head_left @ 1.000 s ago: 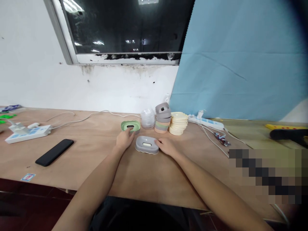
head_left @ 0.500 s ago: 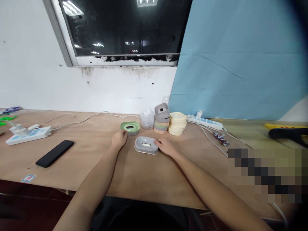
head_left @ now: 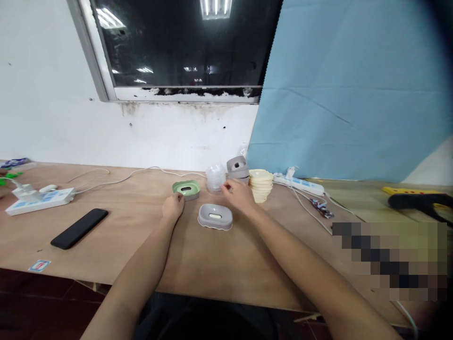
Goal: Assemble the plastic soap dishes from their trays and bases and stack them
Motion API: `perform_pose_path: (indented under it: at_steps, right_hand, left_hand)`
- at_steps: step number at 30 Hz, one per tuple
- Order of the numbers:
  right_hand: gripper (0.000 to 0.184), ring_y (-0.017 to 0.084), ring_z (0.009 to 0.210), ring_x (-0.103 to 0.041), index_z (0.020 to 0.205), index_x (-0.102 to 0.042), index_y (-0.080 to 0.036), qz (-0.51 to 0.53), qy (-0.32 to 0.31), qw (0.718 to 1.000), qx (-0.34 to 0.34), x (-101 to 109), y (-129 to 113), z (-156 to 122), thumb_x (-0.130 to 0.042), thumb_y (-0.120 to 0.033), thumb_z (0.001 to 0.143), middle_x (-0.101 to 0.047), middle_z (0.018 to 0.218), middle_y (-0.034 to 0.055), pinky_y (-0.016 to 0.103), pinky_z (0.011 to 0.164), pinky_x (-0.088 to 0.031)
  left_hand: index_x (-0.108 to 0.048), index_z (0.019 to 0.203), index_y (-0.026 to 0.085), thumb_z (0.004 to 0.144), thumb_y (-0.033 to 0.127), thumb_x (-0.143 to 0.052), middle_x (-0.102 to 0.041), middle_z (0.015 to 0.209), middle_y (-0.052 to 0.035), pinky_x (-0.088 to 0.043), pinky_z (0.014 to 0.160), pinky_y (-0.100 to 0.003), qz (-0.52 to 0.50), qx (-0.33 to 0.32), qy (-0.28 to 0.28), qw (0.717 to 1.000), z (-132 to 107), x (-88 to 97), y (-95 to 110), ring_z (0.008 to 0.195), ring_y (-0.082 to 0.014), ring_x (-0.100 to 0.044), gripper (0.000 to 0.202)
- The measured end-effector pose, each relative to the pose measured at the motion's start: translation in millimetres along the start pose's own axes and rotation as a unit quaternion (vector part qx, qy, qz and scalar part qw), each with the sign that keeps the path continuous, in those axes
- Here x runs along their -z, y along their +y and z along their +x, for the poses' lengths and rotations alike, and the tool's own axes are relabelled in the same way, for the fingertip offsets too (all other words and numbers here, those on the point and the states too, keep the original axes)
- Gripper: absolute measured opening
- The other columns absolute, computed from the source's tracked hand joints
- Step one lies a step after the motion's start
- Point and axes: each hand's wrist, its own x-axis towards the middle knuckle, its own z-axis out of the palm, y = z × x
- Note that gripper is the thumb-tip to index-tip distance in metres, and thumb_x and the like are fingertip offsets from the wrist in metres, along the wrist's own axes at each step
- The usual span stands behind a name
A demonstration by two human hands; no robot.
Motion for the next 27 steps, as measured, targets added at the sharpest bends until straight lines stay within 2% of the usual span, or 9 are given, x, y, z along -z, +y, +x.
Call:
perform_pose_path:
  at_steps: [3, 7, 11, 16, 19, 22, 25, 27]
  right_hand:
    - [0.023, 0.019, 0.091, -0.058, 0.096, -0.065, -0.019, 0.02, -0.022, 0.998, 0.06, -5.4, -10.9, 36.7, -0.046, -0.032, 0.092, -0.063, 0.105, 0.0078, 0.028, 0.077, -0.04]
    - [0.031, 0.021, 0.096, -0.059, 0.118, -0.058, -0.018, -0.038, -0.082, 0.994, 0.063, -20.6, -11.2, 69.5, -0.043, -0.028, 0.093, -0.053, 0.126, 0.0106, 0.031, 0.082, -0.043]
    - [0.034, 0.023, 0.093, -0.06, 0.122, -0.056, -0.021, -0.127, -0.149, 0.98, 0.039, -30.2, -6.8, 77.8, -0.037, -0.029, 0.095, -0.053, 0.123, 0.0122, 0.033, 0.076, -0.044]
    - [0.031, 0.021, 0.085, -0.06, 0.111, -0.06, -0.021, -0.151, -0.165, 0.975, 0.011, -36.3, -1.3, 81.9, -0.035, -0.029, 0.096, -0.054, 0.113, 0.0116, 0.03, 0.069, -0.041]
    - [0.027, 0.019, 0.084, -0.058, 0.102, -0.062, -0.021, -0.119, -0.136, 0.983, 0.011, -34.6, -1.5, 87.8, -0.037, -0.027, 0.095, -0.055, 0.107, 0.0096, 0.029, 0.068, -0.04]
    - [0.028, 0.019, 0.089, -0.056, 0.099, -0.061, -0.019, -0.027, -0.055, 0.997, 0.04, -22.9, -9.7, 83.8, -0.034, -0.027, 0.097, -0.055, 0.102, 0.0089, 0.03, 0.076, -0.041]
    - [0.029, 0.021, 0.095, -0.054, 0.097, -0.059, -0.018, 0.112, 0.031, 0.99, 0.074, -5.6, -20.1, 55.6, -0.034, -0.033, 0.097, -0.056, 0.099, 0.0089, 0.033, 0.085, -0.042]
    - [0.029, 0.021, 0.092, -0.055, 0.097, -0.057, -0.019, 0.189, 0.051, 0.979, 0.047, 2.4, -23.1, 23.1, -0.038, -0.041, 0.095, -0.056, 0.099, 0.0089, 0.035, 0.082, -0.045]
  left_hand:
    - [-0.06, 0.116, 0.025, 0.087, 0.045, -0.049, -0.071, 0.099, -0.0073, -0.048, 0.078, -0.034, -0.016, 0.008, -0.003, 1.0, 0.3, -0.4, -0.2, 0.097, -0.0273, -0.064, 0.037]
    - [-0.05, 0.131, 0.022, 0.087, 0.049, -0.05, -0.07, 0.106, -0.0089, -0.047, 0.082, -0.034, -0.02, 0.005, -0.011, 1.0, 1.1, -3.5, 0.0, 0.102, -0.0268, -0.064, 0.052]
    - [-0.047, 0.133, 0.017, 0.086, 0.05, -0.051, -0.065, 0.118, -0.0132, -0.046, 0.087, -0.035, -0.014, -0.007, -0.012, 1.0, 2.1, -5.6, 1.1, 0.109, -0.028, -0.061, 0.058]
    - [-0.055, 0.124, 0.018, 0.086, 0.05, -0.051, -0.064, 0.12, -0.0136, -0.046, 0.088, -0.036, -0.005, -0.036, -0.013, 0.999, 2.0, -5.7, 1.9, 0.111, -0.0287, -0.06, 0.049]
    - [-0.056, 0.121, 0.018, 0.086, 0.048, -0.052, -0.063, 0.121, -0.0132, -0.045, 0.091, -0.036, -0.023, -0.044, -0.006, 0.999, 1.5, -6.7, 1.3, 0.112, -0.028, -0.058, 0.047]
    - [-0.053, 0.124, 0.015, 0.085, 0.046, -0.055, -0.059, 0.126, -0.0146, -0.044, 0.094, -0.036, -0.056, -0.051, 0.015, 0.997, 1.4, -8.0, 1.0, 0.115, -0.0275, -0.056, 0.05]
    - [-0.051, 0.126, 0.015, 0.085, 0.044, -0.056, -0.057, 0.127, -0.0143, -0.045, 0.093, -0.034, -0.124, -0.073, 0.055, 0.988, 1.6, -8.1, 3.2, 0.108, -0.0243, -0.059, 0.05]
    - [-0.051, 0.126, 0.016, 0.088, 0.045, -0.052, -0.058, 0.125, -0.0123, -0.048, 0.089, -0.032, -0.187, -0.089, 0.076, 0.975, 0.8, -7.0, 7.0, 0.1, -0.0205, -0.061, 0.048]
